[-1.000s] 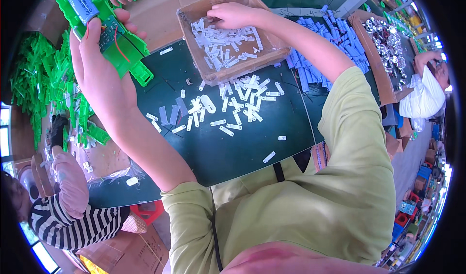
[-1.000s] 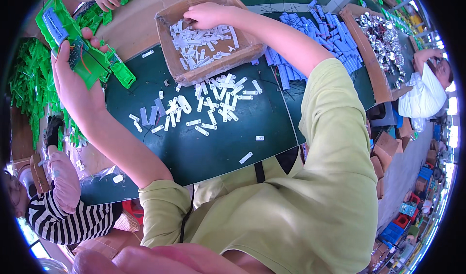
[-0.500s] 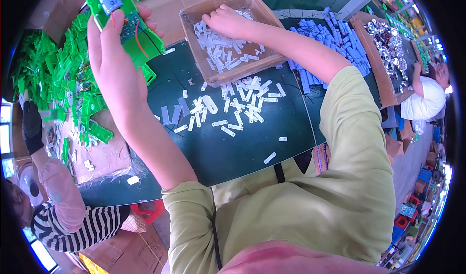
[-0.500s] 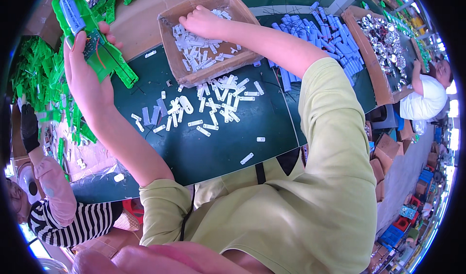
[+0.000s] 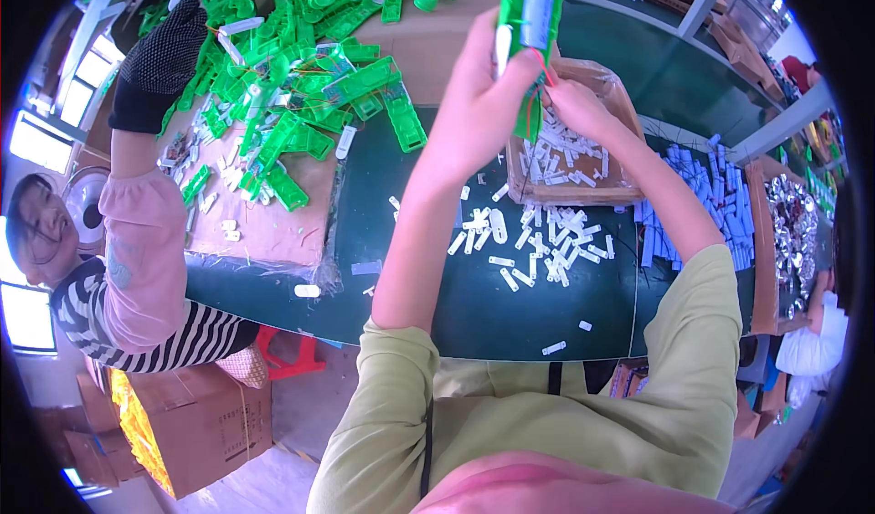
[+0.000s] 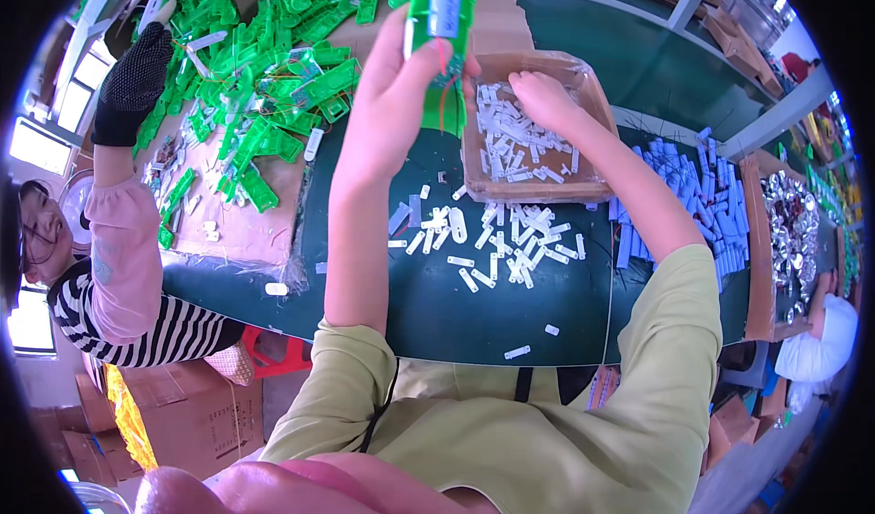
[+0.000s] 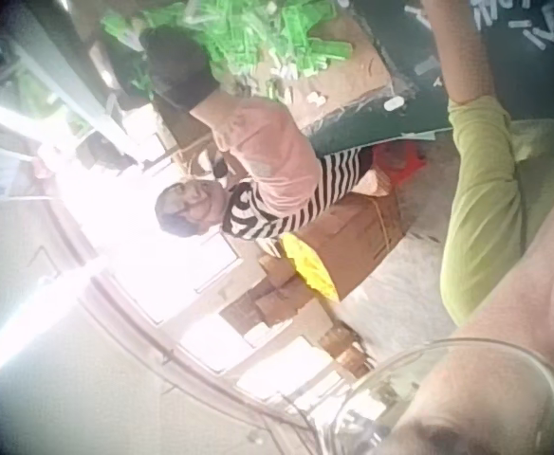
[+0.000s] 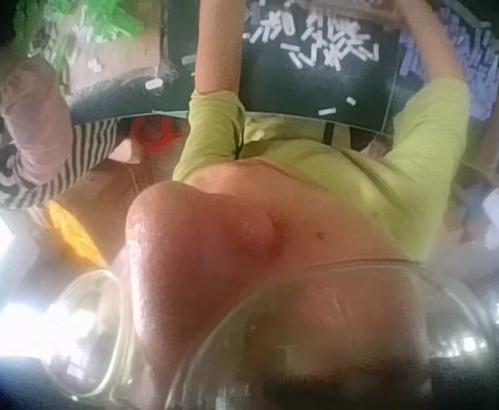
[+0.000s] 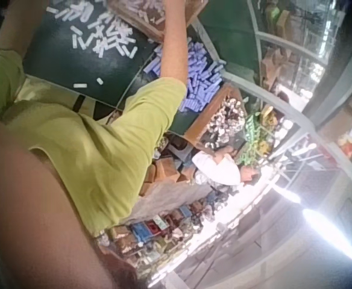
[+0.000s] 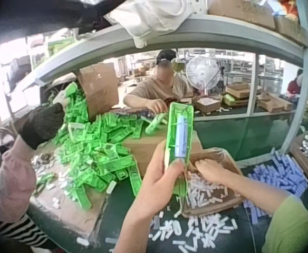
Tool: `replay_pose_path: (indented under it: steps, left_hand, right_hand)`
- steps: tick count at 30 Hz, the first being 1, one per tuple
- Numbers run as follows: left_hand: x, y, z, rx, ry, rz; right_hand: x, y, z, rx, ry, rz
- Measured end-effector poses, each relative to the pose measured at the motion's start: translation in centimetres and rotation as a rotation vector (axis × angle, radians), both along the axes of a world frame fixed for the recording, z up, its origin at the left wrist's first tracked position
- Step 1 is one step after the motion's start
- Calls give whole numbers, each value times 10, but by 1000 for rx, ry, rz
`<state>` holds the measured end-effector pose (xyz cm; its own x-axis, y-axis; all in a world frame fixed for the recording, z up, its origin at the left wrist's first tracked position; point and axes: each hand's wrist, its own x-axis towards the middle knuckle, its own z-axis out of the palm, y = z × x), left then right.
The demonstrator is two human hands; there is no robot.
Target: The person assembles a battery, a circuit board, and white plastic components into a plastic housing by hand.
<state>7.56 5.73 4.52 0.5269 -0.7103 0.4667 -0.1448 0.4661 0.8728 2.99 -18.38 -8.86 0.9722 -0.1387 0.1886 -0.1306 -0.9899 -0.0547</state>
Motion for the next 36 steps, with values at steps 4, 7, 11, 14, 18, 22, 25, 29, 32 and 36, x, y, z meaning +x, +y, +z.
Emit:
replay_pose_path:
  steps: [4,7,11,14,18,22,25,29,32,36]
  left_hand:
    - [-4,0,2,59,-10,-114]
    - [-5,0,1,96,9,-146]
    - [-8,-1,3,130,17,-161]
    - [-8,-2,1,121,-8,-183]
    - [-12,-4,0,98,-36,-206]
    - [-13,-4,0,93,-129,-153]
    - [-12,-5,-5,44,-118,-170]
    - [-13,-4,-2,98,-86,-229]
    - [-18,-6,3,82,-105,-243]
    - [-11,0,-5,85,-94,-230]
  right_hand:
    - [-5,10,2,14,-150,12]
    - [-8,14,14,29,-86,40]
    - [-10,13,11,27,-139,69]
    - [-9,16,13,102,-171,50]
    - [-16,16,14,96,-313,132]
    - [-19,26,22,322,-347,128]
    - [-17,27,24,415,-273,60]
    - [-14,21,14,412,-302,52]
    - [-9,-5,-10,528,-300,83]
    - [-23,40,42,223,-253,117]
